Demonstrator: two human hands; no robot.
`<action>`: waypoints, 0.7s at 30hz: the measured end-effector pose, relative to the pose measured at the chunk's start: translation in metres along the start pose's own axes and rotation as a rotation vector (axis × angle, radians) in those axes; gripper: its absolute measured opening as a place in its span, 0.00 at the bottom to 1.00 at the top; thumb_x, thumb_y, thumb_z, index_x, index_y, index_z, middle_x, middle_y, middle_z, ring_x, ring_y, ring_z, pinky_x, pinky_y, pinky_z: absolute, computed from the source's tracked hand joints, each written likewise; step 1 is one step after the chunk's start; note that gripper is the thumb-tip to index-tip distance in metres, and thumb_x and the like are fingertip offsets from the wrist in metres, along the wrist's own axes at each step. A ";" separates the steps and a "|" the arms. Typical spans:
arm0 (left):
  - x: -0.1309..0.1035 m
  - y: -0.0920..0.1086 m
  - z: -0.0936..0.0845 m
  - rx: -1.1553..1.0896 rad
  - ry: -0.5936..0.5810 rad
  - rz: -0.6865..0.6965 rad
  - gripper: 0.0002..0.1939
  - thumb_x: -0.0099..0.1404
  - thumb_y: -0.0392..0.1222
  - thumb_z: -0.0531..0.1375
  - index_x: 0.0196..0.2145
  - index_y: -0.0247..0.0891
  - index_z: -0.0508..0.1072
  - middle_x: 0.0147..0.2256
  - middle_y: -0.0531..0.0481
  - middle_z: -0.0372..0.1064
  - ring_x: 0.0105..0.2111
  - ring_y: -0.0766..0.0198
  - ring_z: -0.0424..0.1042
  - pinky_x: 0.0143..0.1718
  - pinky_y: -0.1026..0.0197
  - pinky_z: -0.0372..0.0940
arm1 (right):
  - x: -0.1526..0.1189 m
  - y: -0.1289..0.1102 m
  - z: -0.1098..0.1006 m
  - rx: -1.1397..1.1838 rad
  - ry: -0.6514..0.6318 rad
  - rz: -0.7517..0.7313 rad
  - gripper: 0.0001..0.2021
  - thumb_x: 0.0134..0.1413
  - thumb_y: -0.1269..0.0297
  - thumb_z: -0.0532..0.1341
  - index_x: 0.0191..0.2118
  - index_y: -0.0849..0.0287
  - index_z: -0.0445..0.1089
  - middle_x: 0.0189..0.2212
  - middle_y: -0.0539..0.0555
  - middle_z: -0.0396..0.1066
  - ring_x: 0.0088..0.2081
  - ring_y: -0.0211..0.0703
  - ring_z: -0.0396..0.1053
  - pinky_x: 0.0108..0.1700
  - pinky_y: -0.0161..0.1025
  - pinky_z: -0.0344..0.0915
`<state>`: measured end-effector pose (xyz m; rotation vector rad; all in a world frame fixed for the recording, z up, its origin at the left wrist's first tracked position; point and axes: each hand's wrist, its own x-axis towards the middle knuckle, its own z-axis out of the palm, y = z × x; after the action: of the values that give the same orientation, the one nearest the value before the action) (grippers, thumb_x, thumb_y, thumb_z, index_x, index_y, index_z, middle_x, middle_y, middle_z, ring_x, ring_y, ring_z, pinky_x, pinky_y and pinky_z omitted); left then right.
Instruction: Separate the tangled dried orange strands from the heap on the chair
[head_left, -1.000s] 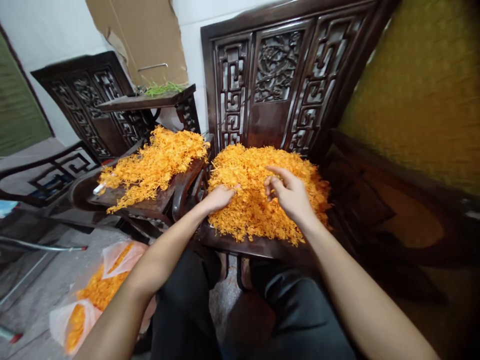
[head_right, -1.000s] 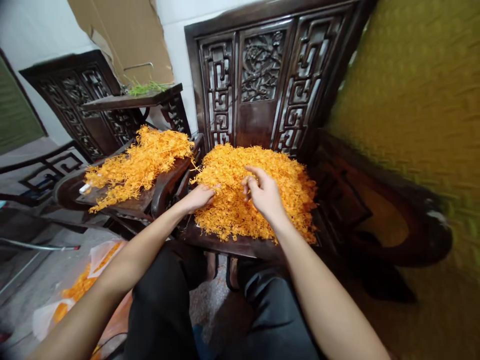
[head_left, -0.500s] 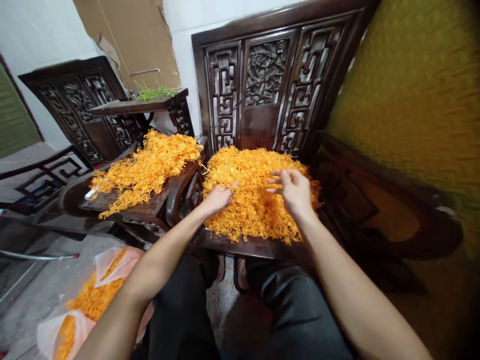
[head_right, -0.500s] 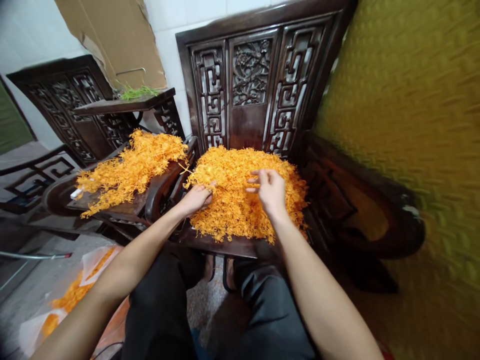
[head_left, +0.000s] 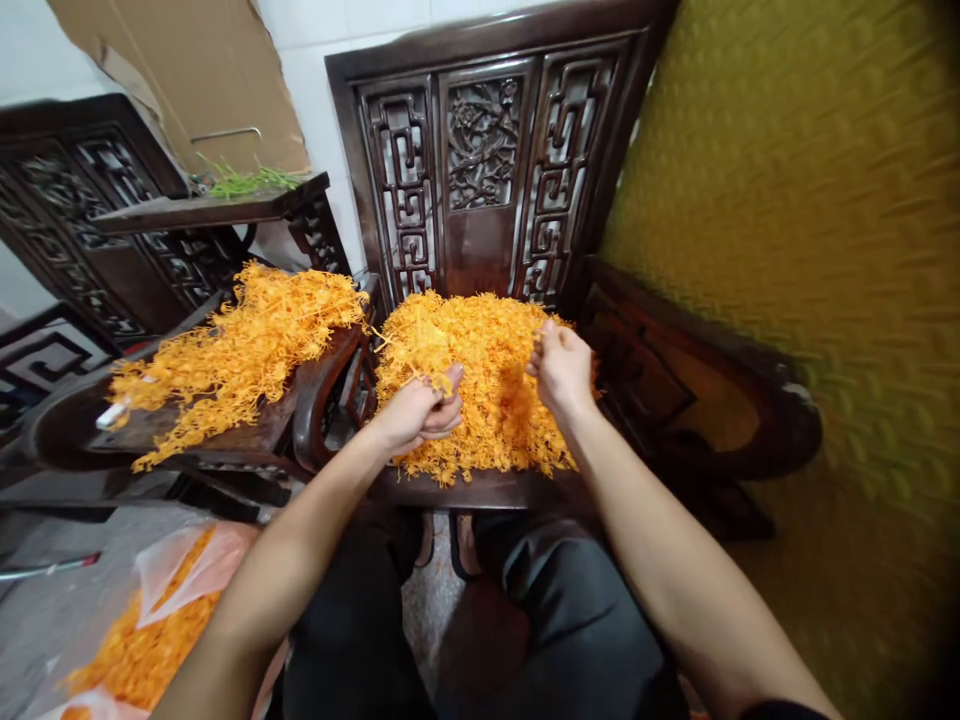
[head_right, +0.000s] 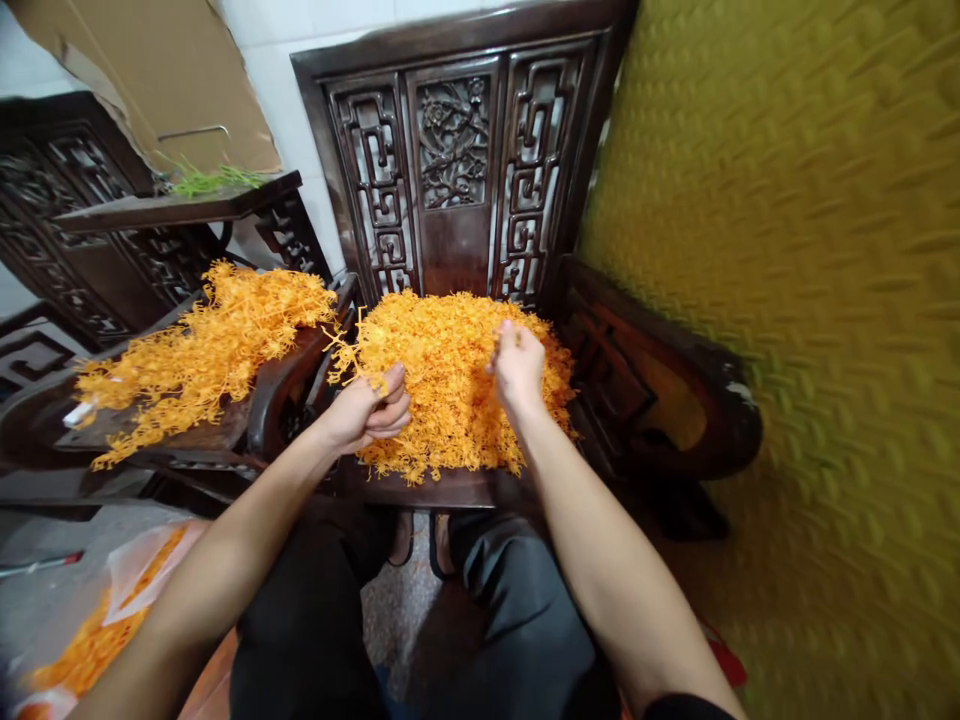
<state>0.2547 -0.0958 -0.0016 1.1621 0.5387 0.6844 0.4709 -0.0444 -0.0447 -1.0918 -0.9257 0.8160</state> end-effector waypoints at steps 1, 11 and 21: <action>-0.002 0.002 0.001 -0.059 -0.056 -0.009 0.30 0.68 0.62 0.60 0.22 0.40 0.53 0.13 0.62 0.42 0.14 0.74 0.39 0.15 0.69 0.36 | 0.002 0.001 -0.004 0.070 0.029 0.058 0.24 0.56 0.37 0.63 0.31 0.55 0.62 0.21 0.43 0.58 0.19 0.33 0.54 0.20 0.32 0.57; 0.011 -0.002 0.001 -0.167 -0.002 -0.089 0.32 0.68 0.65 0.59 0.20 0.40 0.51 0.12 0.61 0.42 0.13 0.76 0.39 0.13 0.72 0.36 | -0.064 -0.033 0.034 0.001 -0.406 -0.077 0.31 0.60 0.41 0.62 0.63 0.52 0.68 0.33 0.52 0.73 0.31 0.41 0.71 0.28 0.38 0.69; 0.005 0.004 0.004 -0.323 -0.090 -0.139 0.28 0.71 0.61 0.57 0.23 0.40 0.52 0.12 0.62 0.42 0.12 0.74 0.37 0.12 0.73 0.36 | -0.044 -0.022 0.062 0.016 -0.041 -0.237 0.16 0.60 0.47 0.64 0.35 0.55 0.68 0.25 0.47 0.67 0.28 0.38 0.68 0.36 0.38 0.70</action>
<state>0.2606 -0.0940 0.0032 0.8410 0.4106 0.5721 0.3985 -0.0673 -0.0210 -0.9335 -1.0590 0.6511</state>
